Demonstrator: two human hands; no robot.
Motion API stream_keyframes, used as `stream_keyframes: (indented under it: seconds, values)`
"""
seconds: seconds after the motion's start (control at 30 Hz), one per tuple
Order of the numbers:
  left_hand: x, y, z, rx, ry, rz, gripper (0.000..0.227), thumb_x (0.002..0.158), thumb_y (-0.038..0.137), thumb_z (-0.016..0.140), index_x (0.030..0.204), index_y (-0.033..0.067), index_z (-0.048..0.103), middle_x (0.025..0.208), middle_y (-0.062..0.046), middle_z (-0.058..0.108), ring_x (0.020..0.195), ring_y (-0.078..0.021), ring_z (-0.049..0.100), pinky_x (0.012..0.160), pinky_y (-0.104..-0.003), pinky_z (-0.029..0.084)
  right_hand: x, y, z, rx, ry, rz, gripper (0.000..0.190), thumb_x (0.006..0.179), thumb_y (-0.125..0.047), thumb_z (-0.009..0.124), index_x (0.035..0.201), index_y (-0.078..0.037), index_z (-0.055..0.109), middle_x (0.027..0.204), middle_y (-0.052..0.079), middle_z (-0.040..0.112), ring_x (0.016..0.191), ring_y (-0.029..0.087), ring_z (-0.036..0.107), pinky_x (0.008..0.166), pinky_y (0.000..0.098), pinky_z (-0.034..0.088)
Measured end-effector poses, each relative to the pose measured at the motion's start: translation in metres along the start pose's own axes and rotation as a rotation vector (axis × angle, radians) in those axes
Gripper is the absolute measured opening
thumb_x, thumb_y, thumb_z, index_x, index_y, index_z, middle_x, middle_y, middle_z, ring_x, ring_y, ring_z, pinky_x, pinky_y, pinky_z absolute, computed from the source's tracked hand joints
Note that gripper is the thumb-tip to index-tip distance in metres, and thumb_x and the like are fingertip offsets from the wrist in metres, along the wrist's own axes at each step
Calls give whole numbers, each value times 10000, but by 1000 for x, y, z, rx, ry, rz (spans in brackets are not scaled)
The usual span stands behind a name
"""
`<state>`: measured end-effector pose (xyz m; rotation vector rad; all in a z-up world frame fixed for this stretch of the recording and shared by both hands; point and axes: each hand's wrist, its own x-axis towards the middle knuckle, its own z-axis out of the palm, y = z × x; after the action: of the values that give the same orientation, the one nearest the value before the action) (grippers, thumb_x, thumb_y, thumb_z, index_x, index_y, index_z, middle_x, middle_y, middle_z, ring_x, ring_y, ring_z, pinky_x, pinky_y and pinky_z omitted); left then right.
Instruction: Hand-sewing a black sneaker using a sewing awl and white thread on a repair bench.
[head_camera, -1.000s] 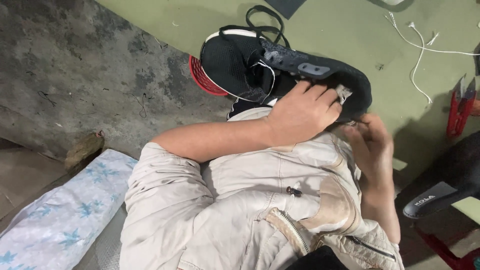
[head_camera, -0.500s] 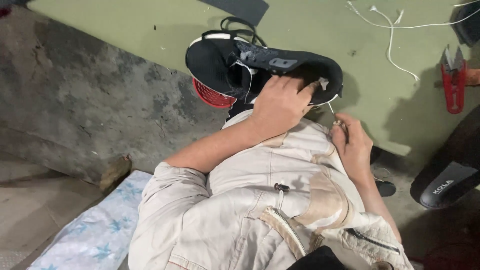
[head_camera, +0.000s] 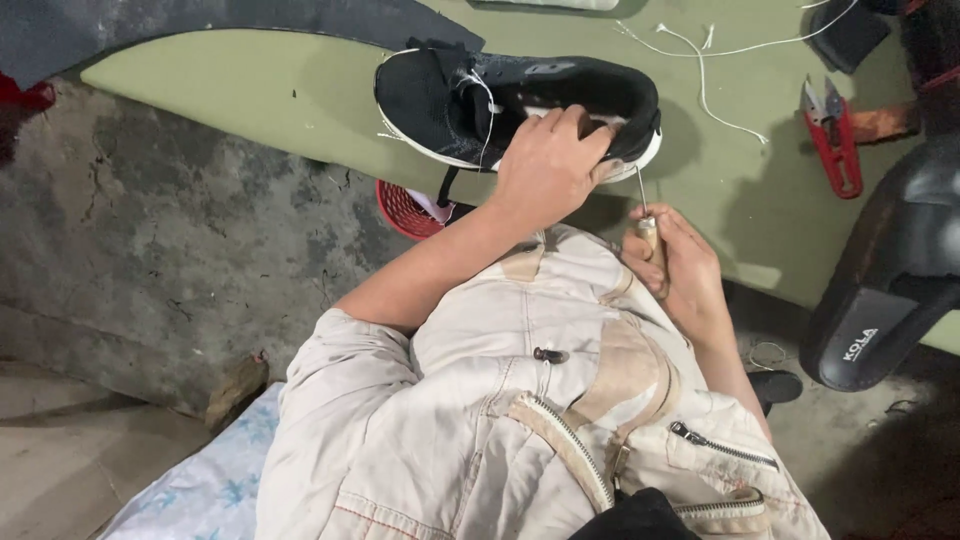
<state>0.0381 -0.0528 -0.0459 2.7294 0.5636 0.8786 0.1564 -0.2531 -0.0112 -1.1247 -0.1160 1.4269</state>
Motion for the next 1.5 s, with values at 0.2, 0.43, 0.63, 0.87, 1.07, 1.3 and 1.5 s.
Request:
stream_keyframes:
  seconds: [0.2, 0.43, 0.63, 0.87, 1.07, 1.3, 1.5]
  values:
    - [11, 2, -1, 29, -34, 14, 370, 850, 491, 718, 1058, 185, 706, 897, -70, 573, 779, -289, 679, 647, -449, 536, -8, 9, -20, -1361, 311, -674, 215, 1100, -103, 590, 1280, -3, 650, 891, 254, 689, 845, 455, 690, 699, 480, 545]
    - [12, -6, -3, 216, -302, -124, 344, 910, 368, 604, 1181, 168, 674, 884, -122, 620, 749, -321, 634, 608, -480, 481, -52, -24, 44, -562, 352, 12, 143, 1087, -186, 451, 1101, -91, 556, 828, -6, 519, 700, 51, 461, 603, 206, 362]
    - [42, -24, -20, 120, -295, -186, 287, 904, 377, 703, 1021, 118, 666, 912, -114, 629, 704, -366, 673, 561, -519, 523, -77, -12, 31, -439, 482, -227, 185, 1089, -183, 376, 1188, -97, 507, 739, 68, 502, 541, 111, 399, 486, 242, 323]
    - [48, -30, -29, -45, -527, -253, 314, 913, 307, 690, 1116, 68, 679, 958, -116, 642, 885, -397, 650, 702, -550, 504, -54, -39, -36, -1413, 436, -537, 301, 1043, -130, 664, 1324, -28, 625, 1099, 132, 689, 878, 289, 623, 806, 432, 480]
    - [42, -58, -23, -337, -542, -207, 329, 857, 342, 712, 882, 37, 592, 901, -105, 595, 781, -353, 590, 657, -486, 449, -16, -73, -22, -1819, 630, -1084, 466, 948, 49, 899, 1321, 135, 633, 1147, 293, 525, 960, 461, 529, 809, 578, 438]
    - [45, -60, -27, -380, -552, -215, 218, 856, 255, 631, 847, 54, 548, 917, -74, 602, 787, -358, 598, 614, -495, 424, 80, -45, 8, -1904, 301, -967, 446, 948, -330, 919, 1228, -36, 734, 1091, 121, 653, 1003, 300, 556, 880, 406, 430]
    - [44, -68, -31, -443, -523, -245, 258, 884, 231, 692, 832, 50, 515, 869, -81, 585, 737, -321, 565, 604, -458, 407, 75, -60, 2, -1314, 179, -775, 78, 1099, -25, 676, 1122, 5, 744, 977, 90, 716, 862, 214, 621, 847, 347, 507]
